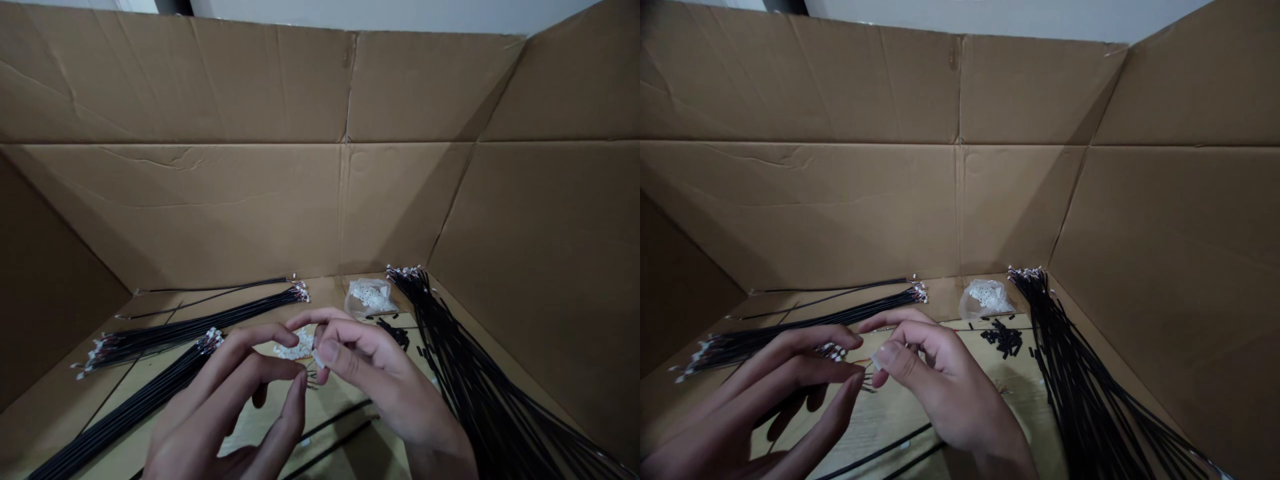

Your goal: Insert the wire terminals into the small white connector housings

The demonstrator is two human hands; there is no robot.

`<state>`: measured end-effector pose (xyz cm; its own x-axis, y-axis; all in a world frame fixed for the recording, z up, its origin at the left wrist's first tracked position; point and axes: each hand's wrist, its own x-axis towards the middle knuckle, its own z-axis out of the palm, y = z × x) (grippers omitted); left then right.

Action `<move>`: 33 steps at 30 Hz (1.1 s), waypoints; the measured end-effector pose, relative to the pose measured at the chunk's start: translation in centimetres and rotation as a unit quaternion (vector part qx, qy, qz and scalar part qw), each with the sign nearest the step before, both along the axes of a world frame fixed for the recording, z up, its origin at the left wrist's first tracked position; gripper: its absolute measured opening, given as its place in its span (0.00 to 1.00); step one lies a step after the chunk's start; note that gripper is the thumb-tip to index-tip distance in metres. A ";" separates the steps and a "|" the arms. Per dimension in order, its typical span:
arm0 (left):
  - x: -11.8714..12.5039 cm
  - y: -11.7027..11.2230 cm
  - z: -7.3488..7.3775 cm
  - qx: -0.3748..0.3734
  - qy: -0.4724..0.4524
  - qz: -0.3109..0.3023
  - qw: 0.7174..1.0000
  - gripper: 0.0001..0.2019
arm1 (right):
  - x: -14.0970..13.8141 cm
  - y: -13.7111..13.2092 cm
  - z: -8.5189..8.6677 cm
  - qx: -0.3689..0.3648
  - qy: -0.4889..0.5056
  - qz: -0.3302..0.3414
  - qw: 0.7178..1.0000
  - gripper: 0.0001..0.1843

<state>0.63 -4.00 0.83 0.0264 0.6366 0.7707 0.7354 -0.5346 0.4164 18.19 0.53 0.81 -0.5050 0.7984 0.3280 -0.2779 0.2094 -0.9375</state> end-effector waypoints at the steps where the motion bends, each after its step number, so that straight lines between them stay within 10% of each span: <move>1: -0.2 0.1 0.2 0.004 0.020 -0.009 1.000 0.05 | 0.0 -0.1 0.0 0.002 -0.004 -0.007 1.000 0.15; 33: -0.2 0.0 0.4 -0.021 -0.050 0.005 0.999 0.05 | -0.3 -1.9 0.5 0.088 -0.070 -0.223 0.968 0.12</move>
